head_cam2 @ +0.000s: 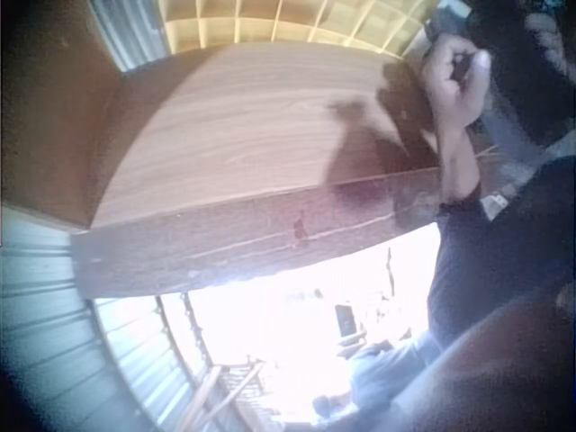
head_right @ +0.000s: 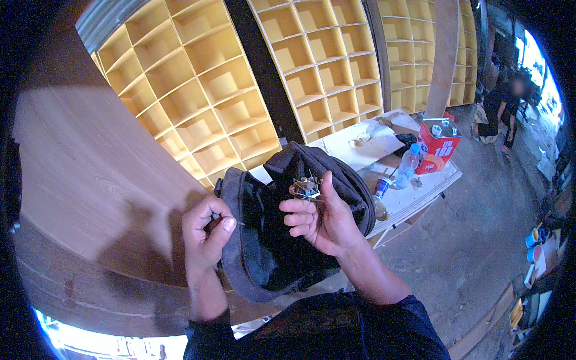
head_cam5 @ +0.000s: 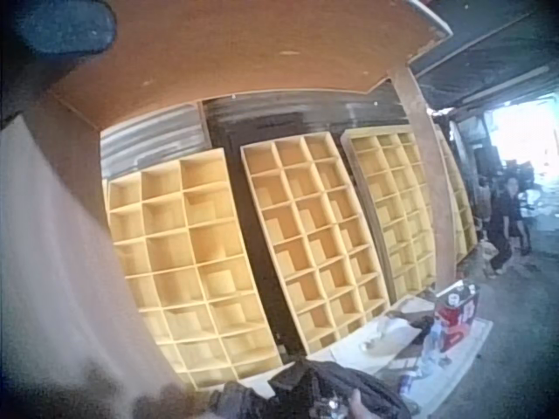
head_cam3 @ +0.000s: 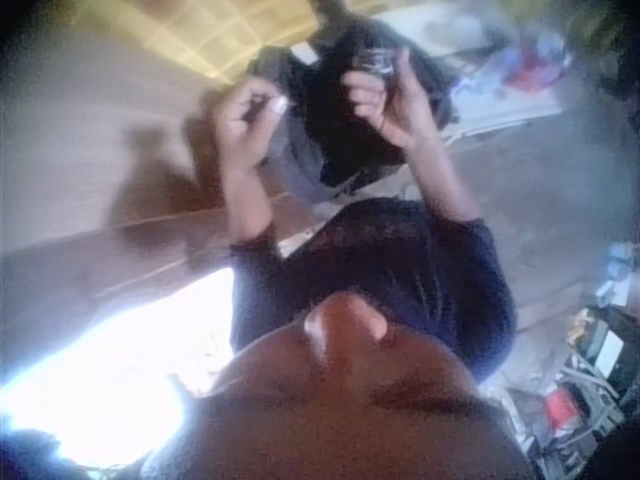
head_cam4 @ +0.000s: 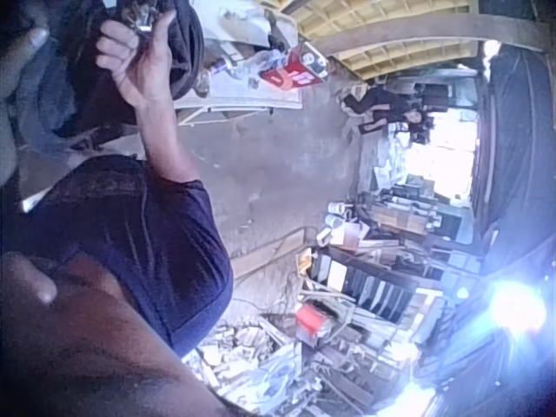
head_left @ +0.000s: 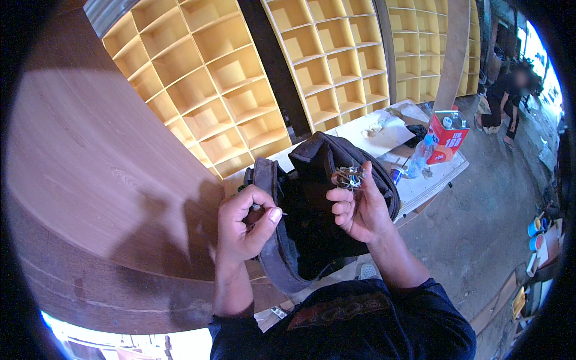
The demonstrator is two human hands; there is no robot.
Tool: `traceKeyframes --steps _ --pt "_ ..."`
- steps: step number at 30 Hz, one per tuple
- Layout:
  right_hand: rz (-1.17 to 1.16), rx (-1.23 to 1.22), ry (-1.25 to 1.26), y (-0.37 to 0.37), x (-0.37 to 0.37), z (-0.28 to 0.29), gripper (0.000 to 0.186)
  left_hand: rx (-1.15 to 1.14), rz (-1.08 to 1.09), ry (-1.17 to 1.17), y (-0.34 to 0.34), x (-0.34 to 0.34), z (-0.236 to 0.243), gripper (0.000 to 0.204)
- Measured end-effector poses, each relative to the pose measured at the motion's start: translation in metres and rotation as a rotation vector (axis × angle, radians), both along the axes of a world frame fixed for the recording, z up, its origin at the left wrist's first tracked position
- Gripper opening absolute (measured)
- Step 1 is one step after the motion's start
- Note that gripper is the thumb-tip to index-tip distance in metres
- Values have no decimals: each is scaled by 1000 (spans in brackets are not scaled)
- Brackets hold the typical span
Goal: The person searches through a backpack to find items, then uses a drill to make a hole in the ceiling of a wooden cabinet.
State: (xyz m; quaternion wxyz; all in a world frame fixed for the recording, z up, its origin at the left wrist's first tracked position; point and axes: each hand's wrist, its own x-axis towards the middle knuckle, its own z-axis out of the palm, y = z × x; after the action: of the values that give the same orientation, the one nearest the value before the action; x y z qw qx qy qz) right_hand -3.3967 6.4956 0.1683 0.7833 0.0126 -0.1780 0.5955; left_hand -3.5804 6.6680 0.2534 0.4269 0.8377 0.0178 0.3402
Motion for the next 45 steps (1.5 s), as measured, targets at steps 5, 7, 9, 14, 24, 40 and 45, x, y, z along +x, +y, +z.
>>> traceKeyframes --steps 5,7,9,14,24,40,45 --pt "-13 50 46 -2 2 -6 82 -8 17 -37 -1 0 -2 10" --pt "5 75 82 -4 3 -8 80 -35 17 -51 -4 0 -3 9" --pt "-3 79 77 -5 3 -9 80 -98 60 -123 -6 -2 -5 9" --pt "15 87 70 -3 3 -11 79 -317 82 -332 -3 -9 -17 13" --pt "-202 -174 -53 -9 -4 -16 73 -211 398 -346 -7 -26 -37 20" --pt "-497 -346 -209 -22 -33 -12 66 -821 -63 -325 -29 -75 -53 16" --pt "-642 -297 -110 -82 -35 -16 63 -73 -450 124 -62 -73 -39 28"
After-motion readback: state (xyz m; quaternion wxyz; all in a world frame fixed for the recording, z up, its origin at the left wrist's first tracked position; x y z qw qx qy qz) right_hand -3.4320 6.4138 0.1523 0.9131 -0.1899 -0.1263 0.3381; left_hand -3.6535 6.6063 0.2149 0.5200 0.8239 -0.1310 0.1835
